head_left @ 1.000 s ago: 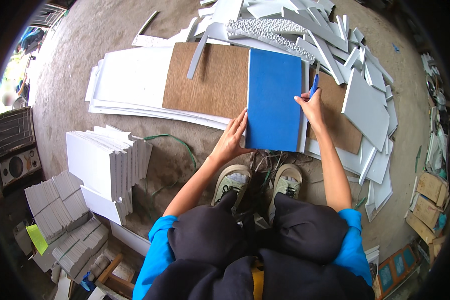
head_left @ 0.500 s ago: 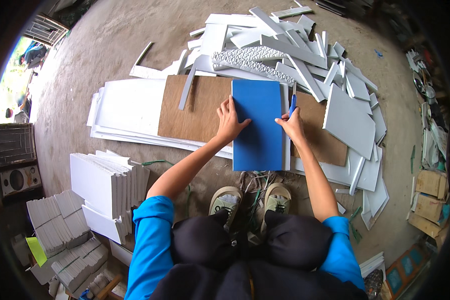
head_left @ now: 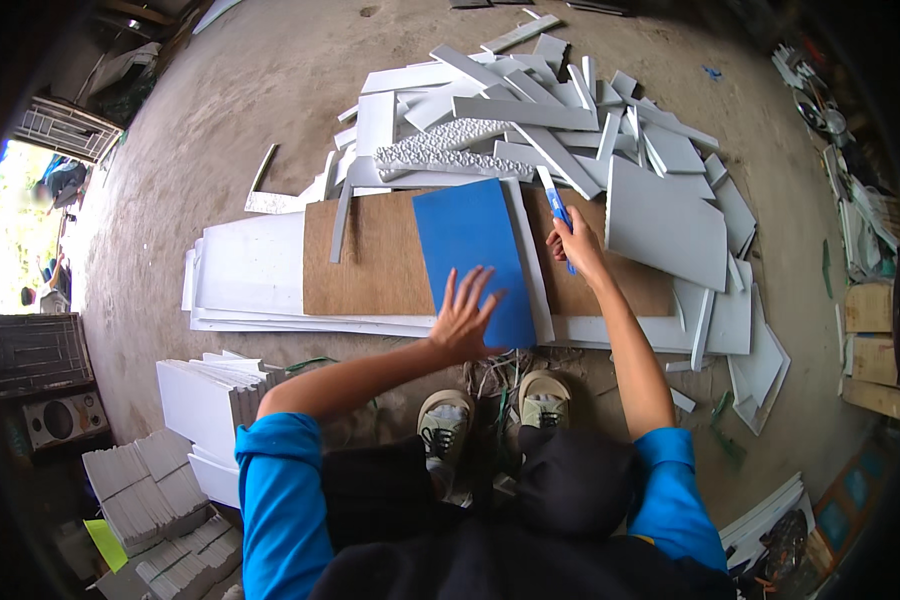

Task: The person uses a blue rectangular template and a utility knife to cut white foam sheets. They repeatedly place the template on a sheet, trace the edges, and cut along the lines to produce smaller rectangular pieces.

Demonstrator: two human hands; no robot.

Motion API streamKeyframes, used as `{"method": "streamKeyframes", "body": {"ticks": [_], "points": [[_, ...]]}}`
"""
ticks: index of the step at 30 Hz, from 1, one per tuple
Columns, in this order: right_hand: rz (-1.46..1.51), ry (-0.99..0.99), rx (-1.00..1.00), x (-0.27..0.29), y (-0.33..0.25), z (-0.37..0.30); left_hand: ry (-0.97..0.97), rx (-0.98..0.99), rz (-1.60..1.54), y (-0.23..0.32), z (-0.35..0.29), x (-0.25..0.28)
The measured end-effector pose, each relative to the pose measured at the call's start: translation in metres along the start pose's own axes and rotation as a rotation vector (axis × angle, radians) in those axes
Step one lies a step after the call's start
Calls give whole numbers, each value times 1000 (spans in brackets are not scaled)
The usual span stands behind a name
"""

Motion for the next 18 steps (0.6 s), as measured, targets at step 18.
{"method": "streamKeyframes", "body": {"ticks": [18], "points": [[-206,128,125,-18,10,5,-22,138,120,6,19,-29]]}}
Point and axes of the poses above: each hand's wrist, its own z-axis towards the middle knuckle, its own x-axis out of the back of the hand, y = z × x, the point moved 7 cm from there along z, towards the middle knuckle, and after that the axes turned 12 degrees about -x, right-handed, at the moved point
